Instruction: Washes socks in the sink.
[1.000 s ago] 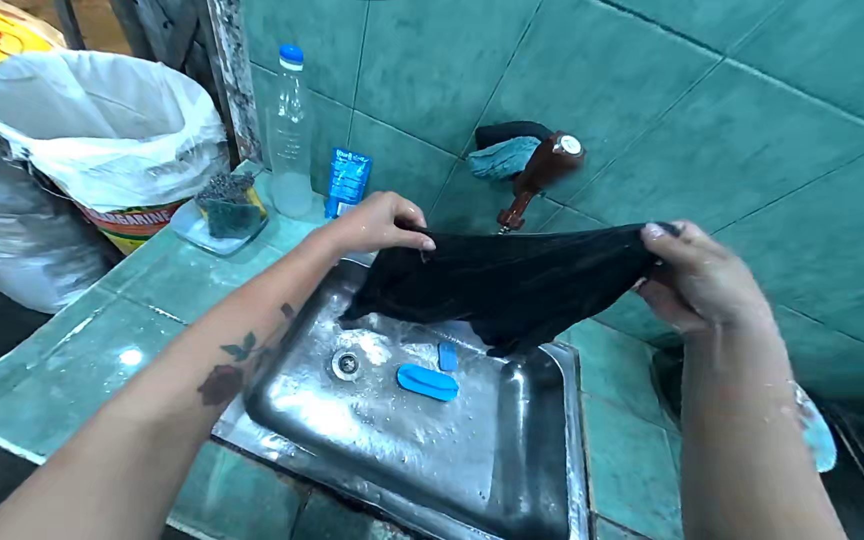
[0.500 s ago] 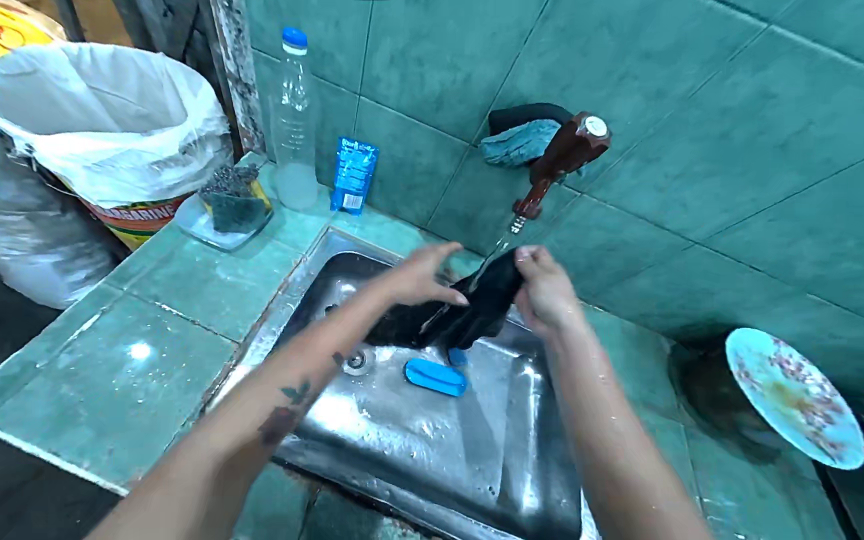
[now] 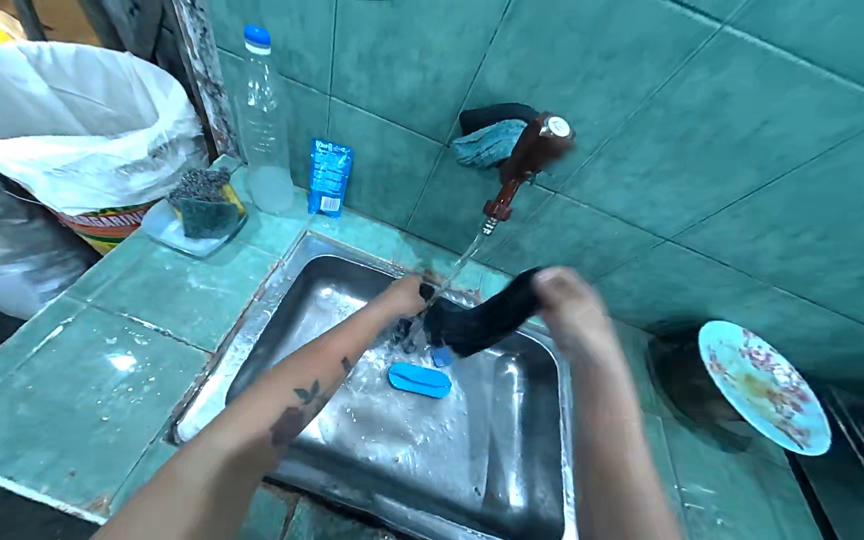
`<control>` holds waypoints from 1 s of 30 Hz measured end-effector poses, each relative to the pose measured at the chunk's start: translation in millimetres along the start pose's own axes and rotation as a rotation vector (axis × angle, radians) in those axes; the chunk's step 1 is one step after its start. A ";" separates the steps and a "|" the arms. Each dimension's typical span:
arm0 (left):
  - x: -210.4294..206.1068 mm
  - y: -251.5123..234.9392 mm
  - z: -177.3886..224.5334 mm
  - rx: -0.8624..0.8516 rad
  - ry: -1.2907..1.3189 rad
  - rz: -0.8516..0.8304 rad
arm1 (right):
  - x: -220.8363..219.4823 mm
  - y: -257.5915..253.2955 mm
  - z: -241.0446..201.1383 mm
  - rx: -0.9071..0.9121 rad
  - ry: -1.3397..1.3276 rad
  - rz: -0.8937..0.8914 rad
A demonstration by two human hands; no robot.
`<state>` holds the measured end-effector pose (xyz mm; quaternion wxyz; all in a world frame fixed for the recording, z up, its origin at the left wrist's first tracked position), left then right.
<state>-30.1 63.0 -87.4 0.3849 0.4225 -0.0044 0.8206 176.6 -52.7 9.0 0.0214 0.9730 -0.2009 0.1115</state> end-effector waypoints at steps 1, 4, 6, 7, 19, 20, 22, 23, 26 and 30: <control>6.2 5.5 11.0 -0.004 0.053 -0.040 | -18.0 -0.1 17.3 -0.058 0.150 -0.163; 24.8 14.9 37.0 -0.010 0.173 -0.092 | -77.1 -1.3 45.1 -0.031 0.016 -0.375; 45.8 27.8 47.5 -0.025 0.280 -0.089 | -109.4 -0.2 58.8 -0.043 -0.278 -0.307; 57.6 35.5 49.9 -0.035 0.350 -0.079 | -122.3 0.0 69.8 -0.063 -0.381 -0.248; -3.5 67.8 -22.7 0.104 1.158 0.038 | -159.7 2.3 41.5 -0.202 -0.850 0.157; -7.3 57.2 -13.0 0.112 1.316 0.037 | -163.0 4.9 41.7 -0.185 -0.891 0.123; -4.1 31.8 1.5 0.183 1.515 0.249 | -163.9 9.2 43.5 -0.082 -0.951 0.121; -0.4 23.1 6.7 0.217 1.558 0.382 | -158.2 9.3 45.4 0.013 -0.884 0.152; 17.6 12.0 17.3 0.202 1.476 0.611 | -130.9 3.6 52.3 0.290 -0.406 0.238; 35.3 16.7 31.0 0.040 1.197 0.682 | -119.7 -4.8 51.9 0.215 -0.156 0.251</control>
Point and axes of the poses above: each hand's wrist, its own y-axis away from the middle knuckle, its own x-axis out of the back of the hand, z = x × y, the point moved 3 cm from there along -y, towards the middle knuckle, and after that the axes turned 14 degrees about -y, right-handed, at the moved point
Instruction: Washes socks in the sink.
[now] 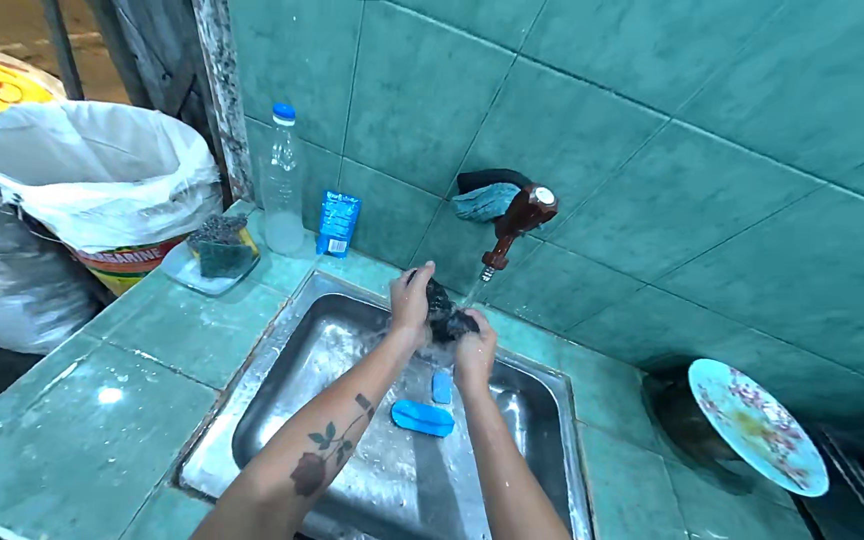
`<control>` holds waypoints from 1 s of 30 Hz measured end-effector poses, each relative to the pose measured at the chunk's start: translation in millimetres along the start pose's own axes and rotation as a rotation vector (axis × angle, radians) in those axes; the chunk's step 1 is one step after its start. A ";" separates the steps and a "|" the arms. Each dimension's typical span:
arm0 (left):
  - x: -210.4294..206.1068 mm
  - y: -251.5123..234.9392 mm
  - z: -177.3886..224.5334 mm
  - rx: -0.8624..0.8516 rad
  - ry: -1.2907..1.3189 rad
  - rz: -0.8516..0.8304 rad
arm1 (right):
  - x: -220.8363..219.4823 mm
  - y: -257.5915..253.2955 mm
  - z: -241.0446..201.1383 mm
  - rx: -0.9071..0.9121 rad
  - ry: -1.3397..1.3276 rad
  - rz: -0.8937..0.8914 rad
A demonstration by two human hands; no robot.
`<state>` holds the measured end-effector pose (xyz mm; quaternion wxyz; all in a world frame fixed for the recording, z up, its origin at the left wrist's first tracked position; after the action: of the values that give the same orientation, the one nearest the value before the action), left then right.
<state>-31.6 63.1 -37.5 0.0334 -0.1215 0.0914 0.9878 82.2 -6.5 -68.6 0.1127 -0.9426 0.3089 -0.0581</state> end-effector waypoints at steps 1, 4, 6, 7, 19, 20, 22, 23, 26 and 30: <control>-1.0 2.8 2.6 -0.048 -0.019 -0.044 | -3.1 -3.2 1.1 -0.042 -0.003 -0.003; -1.0 5.9 11.2 -0.251 -0.113 -0.244 | -13.9 -8.8 -1.8 -0.244 -0.012 -0.056; 0.5 2.8 14.6 -0.375 -0.183 -0.327 | -19.5 -10.3 -3.2 -0.433 -0.033 -0.128; 2.0 0.6 15.0 -0.359 -0.188 -0.340 | -20.3 -12.8 -2.3 -0.546 -0.057 -0.180; 4.9 1.2 -45.3 0.488 0.419 0.073 | 17.0 -22.3 -44.1 -0.278 -0.118 -0.639; -3.1 4.8 -47.6 0.497 0.450 0.051 | 15.5 -21.6 -42.7 -0.218 -0.111 -0.526; -15.4 13.8 -43.1 0.429 0.473 0.017 | 9.6 -18.7 -34.7 -0.135 -0.204 -0.270; -18.8 19.2 -34.9 0.350 0.447 0.023 | 5.3 -16.7 -29.6 -0.116 -0.302 -0.160; -19.0 31.0 0.9 -0.078 0.199 0.004 | -12.5 -4.1 -24.8 -0.222 -0.727 0.018; -10.9 59.0 29.5 -0.780 -0.304 -0.088 | -36.1 17.0 -38.1 -0.548 -1.057 -0.112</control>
<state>-33.1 10.3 3.5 0.0402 0.0184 -0.3005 0.9527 36.8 -5.0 -37.4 0.0005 -0.8533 0.1644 0.4948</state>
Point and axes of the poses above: each hand's wrist, its own y-axis away from the middle knuckle, its own x-axis out of the back of the hand, z = x × y, the point moved 3 cm from there along -y, towards the middle knuckle, and after that the axes turned 14 degrees about -y, right-handed, at the moved point
